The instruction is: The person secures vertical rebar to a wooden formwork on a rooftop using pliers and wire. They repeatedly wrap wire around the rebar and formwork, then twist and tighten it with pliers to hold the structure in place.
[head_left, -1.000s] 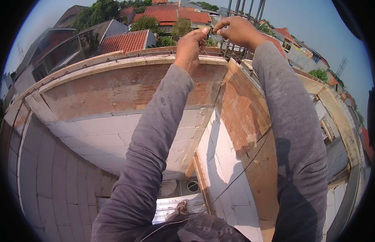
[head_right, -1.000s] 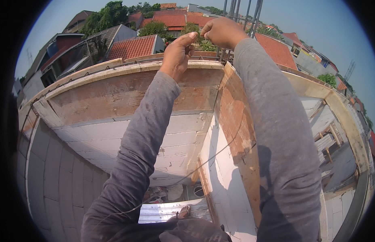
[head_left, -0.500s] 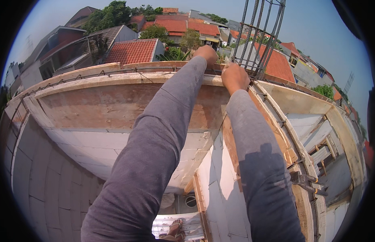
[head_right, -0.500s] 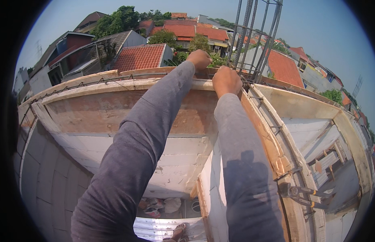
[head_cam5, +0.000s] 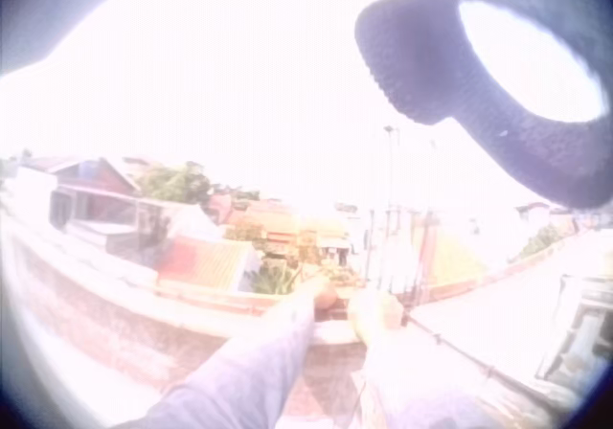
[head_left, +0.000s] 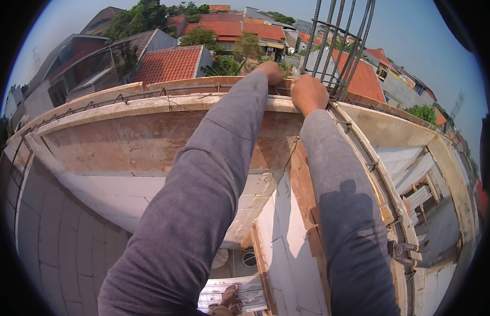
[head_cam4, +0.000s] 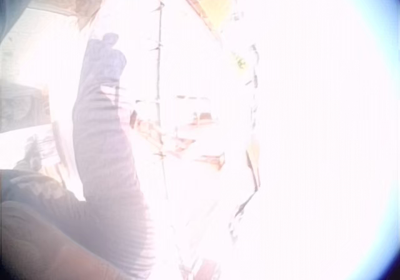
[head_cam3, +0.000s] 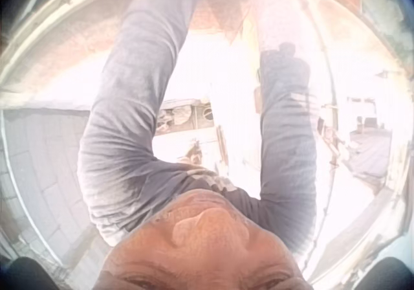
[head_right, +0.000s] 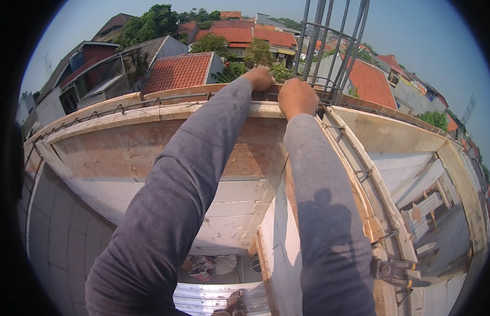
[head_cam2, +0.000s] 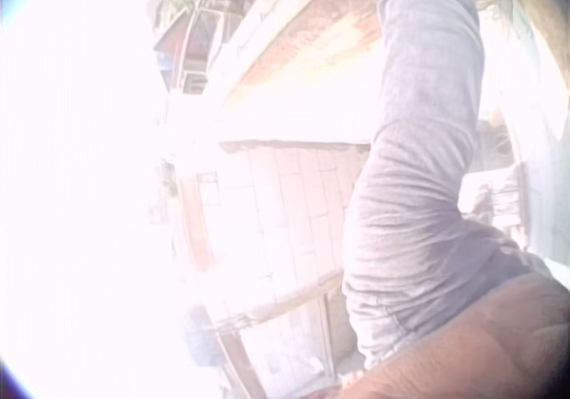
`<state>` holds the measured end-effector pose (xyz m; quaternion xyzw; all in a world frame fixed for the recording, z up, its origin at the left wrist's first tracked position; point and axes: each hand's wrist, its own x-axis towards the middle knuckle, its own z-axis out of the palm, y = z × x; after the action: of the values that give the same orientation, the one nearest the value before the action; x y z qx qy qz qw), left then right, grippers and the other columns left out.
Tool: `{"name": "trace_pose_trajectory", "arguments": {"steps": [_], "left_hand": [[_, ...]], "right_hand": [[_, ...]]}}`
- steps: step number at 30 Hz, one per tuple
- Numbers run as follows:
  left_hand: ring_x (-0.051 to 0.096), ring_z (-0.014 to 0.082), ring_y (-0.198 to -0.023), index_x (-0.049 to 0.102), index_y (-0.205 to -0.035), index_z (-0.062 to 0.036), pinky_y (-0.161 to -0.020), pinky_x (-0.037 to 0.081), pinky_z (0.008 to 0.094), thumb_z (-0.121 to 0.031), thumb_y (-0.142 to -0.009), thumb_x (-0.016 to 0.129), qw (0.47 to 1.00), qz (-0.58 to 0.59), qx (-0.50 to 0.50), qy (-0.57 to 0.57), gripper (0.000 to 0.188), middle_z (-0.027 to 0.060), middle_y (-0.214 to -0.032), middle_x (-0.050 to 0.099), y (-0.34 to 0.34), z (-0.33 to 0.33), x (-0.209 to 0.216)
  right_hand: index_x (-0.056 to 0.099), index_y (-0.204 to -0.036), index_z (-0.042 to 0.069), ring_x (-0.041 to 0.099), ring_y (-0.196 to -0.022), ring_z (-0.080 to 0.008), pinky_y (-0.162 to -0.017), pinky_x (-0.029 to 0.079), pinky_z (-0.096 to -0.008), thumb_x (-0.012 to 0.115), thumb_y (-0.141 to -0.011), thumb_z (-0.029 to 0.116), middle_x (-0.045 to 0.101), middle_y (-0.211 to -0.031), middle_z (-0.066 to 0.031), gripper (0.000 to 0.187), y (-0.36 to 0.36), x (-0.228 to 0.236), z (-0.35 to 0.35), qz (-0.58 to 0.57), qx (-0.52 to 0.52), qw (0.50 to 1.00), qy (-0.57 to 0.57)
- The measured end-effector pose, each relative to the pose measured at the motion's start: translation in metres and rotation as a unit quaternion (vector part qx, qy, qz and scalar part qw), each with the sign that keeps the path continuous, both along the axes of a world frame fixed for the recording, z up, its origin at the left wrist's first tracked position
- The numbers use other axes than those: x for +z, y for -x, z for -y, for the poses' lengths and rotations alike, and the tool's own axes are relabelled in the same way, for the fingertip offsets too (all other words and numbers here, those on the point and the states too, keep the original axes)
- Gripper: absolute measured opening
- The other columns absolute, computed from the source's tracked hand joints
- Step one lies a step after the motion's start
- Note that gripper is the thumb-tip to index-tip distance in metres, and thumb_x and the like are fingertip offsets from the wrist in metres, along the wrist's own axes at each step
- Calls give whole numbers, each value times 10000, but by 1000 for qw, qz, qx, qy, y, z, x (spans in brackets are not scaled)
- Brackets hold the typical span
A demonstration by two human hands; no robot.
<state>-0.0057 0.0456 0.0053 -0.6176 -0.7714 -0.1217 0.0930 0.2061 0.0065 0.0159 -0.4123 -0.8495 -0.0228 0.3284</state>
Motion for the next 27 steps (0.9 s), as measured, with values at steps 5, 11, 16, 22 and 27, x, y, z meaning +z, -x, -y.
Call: {"name": "trace_pose_trajectory", "arguments": {"steps": [5,11,16,22,27], "left_hand": [[685,405,-1180,785,-1132,-26,-997,539,471,-239,-938,561,999,26,-6,-20,365,234,-1252,722,-2,-1,-3],[690,417,-1132,793,-1075,-47,-971,539,487,-325,-978,546,996,62,33,-51,384,236,-1167,741,-3,15,-2],[707,410,-1106,811,-1010,-48,-948,551,489,-298,-962,568,996,43,35,-64,352,225,-1130,755,-10,10,0],[717,376,-1097,818,-1040,-75,-953,566,445,-296,-934,598,995,-63,40,-65,329,214,-1143,752,58,-15,-25],[700,392,-1172,787,-1145,-25,-991,557,455,-370,-907,680,971,202,-25,-123,433,233,-1261,723,4,-1,-11]], "right_hand": [[826,-988,67,760,-1003,-386,-881,595,-481,573,-963,165,786,-1024,-198,272,1,-1,0,30,-6,998,-48],[827,-990,70,770,-987,-367,-870,601,-476,556,-967,163,788,-1024,-194,288,17,7,8,113,30,988,-106],[826,-1010,75,766,-1020,-362,-879,603,-469,553,-975,172,790,-1046,-182,292,25,7,-9,90,29,992,-84],[824,-1038,84,759,-1058,-356,-893,602,-469,545,-990,181,781,-1120,-180,299,51,9,2,46,50,997,-37],[826,-1041,85,766,-1042,-346,-885,606,-449,550,-991,197,785,-1101,-178,302,34,-3,-21,18,22,999,14]]}}
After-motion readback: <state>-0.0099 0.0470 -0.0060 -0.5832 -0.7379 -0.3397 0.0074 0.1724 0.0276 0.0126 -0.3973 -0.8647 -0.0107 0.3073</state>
